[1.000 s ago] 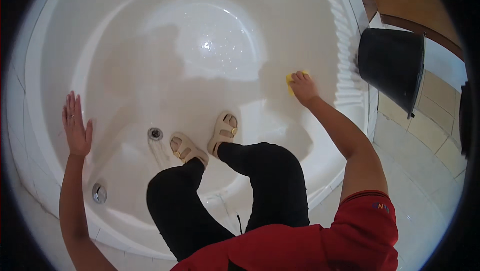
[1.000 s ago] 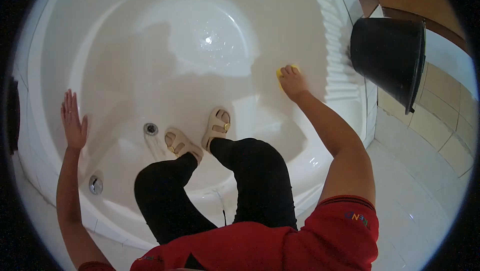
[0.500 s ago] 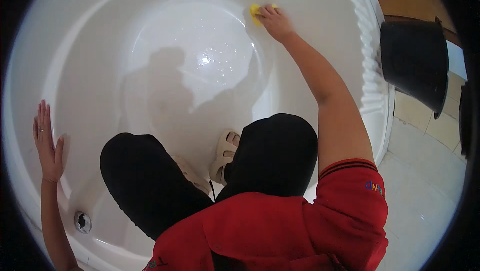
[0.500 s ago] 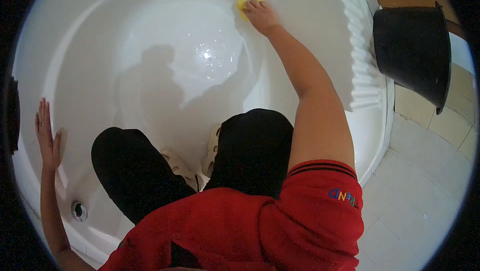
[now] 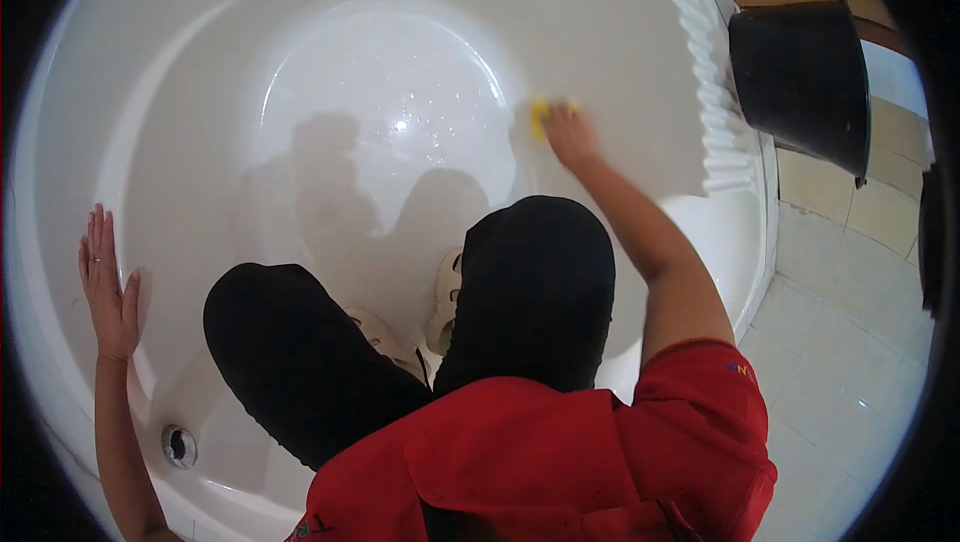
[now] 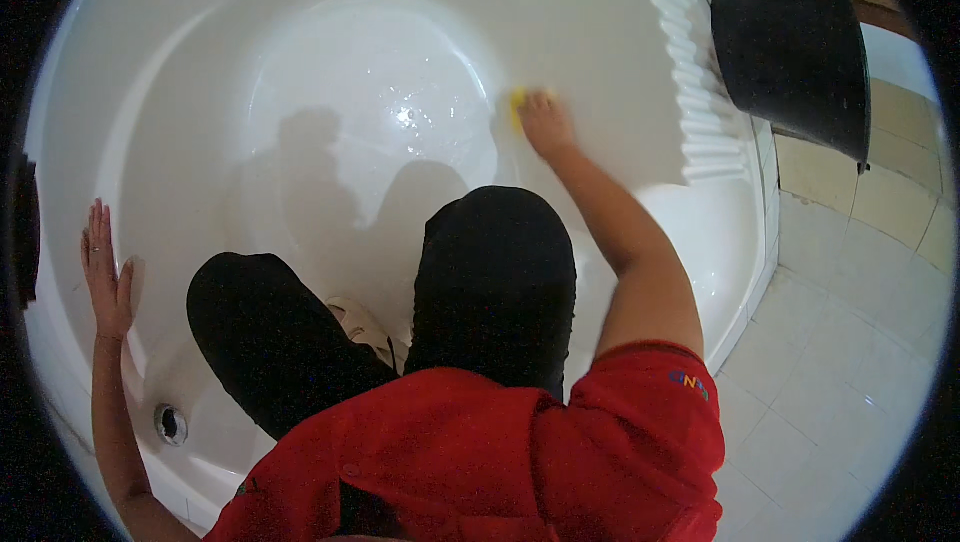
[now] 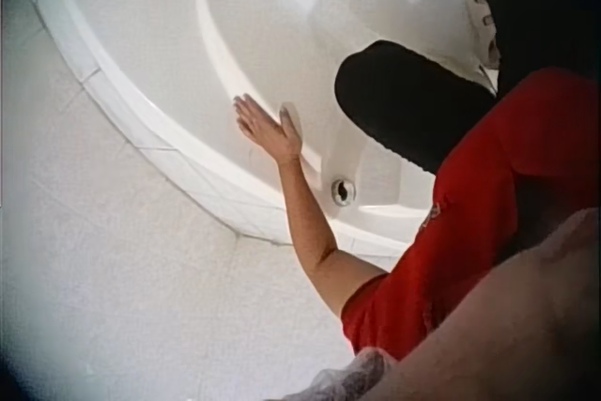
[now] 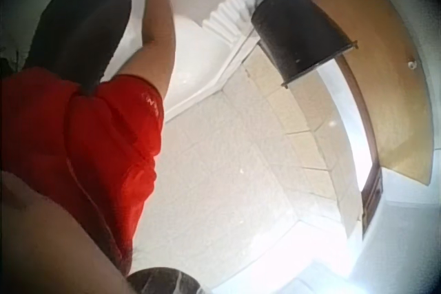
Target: The person scrubs the interior of a white bathtub using a yellow sponge and soapy water from a black bucket. They repeatedly dip the sponge into the bucket, scrub various sections of the tub, and pour water to rinse the surface. The person also cleans the tiled ledge surrounding the tub.
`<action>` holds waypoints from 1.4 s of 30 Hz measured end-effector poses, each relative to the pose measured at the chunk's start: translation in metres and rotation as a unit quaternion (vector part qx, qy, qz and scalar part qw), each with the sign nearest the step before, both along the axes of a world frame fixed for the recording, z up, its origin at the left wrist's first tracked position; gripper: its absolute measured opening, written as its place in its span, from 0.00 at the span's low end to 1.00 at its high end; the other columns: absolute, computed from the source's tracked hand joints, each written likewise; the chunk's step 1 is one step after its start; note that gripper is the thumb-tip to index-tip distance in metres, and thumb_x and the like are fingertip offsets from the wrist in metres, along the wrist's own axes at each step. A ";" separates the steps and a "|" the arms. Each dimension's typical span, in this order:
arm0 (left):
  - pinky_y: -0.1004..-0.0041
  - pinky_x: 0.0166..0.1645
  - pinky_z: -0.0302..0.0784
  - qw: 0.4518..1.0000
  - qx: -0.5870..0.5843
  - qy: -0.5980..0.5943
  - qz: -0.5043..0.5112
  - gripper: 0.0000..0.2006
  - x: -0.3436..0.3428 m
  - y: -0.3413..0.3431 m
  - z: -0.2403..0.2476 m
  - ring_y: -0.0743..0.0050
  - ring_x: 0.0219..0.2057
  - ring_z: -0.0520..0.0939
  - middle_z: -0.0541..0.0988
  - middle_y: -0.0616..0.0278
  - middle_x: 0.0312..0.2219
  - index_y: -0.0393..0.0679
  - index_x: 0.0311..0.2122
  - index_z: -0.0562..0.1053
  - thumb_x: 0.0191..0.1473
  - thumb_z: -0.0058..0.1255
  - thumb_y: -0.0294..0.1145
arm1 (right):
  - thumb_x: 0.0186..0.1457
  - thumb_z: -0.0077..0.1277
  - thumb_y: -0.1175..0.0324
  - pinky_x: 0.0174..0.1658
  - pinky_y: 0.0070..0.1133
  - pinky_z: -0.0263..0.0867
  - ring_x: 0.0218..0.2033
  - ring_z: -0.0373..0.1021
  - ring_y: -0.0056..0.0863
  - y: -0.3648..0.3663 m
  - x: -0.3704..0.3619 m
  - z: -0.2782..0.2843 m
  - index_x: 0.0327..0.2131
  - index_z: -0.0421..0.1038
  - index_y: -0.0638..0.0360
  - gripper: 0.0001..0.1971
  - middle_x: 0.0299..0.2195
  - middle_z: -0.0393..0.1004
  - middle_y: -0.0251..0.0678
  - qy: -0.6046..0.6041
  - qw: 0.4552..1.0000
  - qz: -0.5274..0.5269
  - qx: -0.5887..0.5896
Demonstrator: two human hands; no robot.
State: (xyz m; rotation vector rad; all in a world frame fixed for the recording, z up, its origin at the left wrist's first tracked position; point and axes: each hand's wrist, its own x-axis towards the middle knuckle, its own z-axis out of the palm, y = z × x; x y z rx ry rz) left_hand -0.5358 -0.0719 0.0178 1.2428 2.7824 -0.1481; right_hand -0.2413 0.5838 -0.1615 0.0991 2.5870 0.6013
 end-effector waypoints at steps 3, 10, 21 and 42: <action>0.55 0.69 0.36 1.000 0.015 -0.003 -0.005 0.32 0.000 0.004 -0.006 0.63 0.68 0.48 0.50 0.60 0.66 0.48 0.67 0.49 0.60 0.32 0.50 | 0.54 0.43 0.69 0.51 0.28 0.60 0.52 0.62 0.30 0.021 -0.065 0.008 0.42 0.72 0.53 0.13 0.45 0.69 0.33 0.150 0.987 0.058 -0.020; 0.56 0.69 0.35 1.000 0.014 -0.016 0.006 0.32 0.002 0.006 -0.004 0.62 0.68 0.48 0.51 0.60 0.66 0.48 0.67 0.49 0.59 0.34 0.48 | 0.56 0.42 0.66 0.48 0.30 0.64 0.51 0.65 0.32 -0.012 0.072 -0.037 0.44 0.71 0.59 0.14 0.45 0.72 0.36 -0.091 0.995 0.016 -0.049; 0.56 0.69 0.35 1.000 -0.008 -0.008 0.017 0.33 0.002 0.000 -0.003 0.62 0.67 0.48 0.50 0.59 0.66 0.47 0.67 0.49 0.59 0.33 0.48 | 0.53 0.45 0.68 0.53 0.28 0.60 0.56 0.59 0.32 0.013 -0.164 0.004 0.45 0.71 0.53 0.15 0.51 0.67 0.34 0.154 0.986 0.067 0.009; 0.56 0.69 0.36 0.994 0.032 -0.081 0.072 0.37 0.006 0.016 0.012 0.58 0.67 0.49 0.51 0.54 0.66 0.44 0.66 0.51 0.50 0.42 0.39 | 0.55 0.43 0.68 0.57 0.31 0.58 0.53 0.62 0.33 0.025 -0.169 -0.069 0.43 0.70 0.52 0.11 0.47 0.67 0.35 0.105 0.987 0.108 -0.054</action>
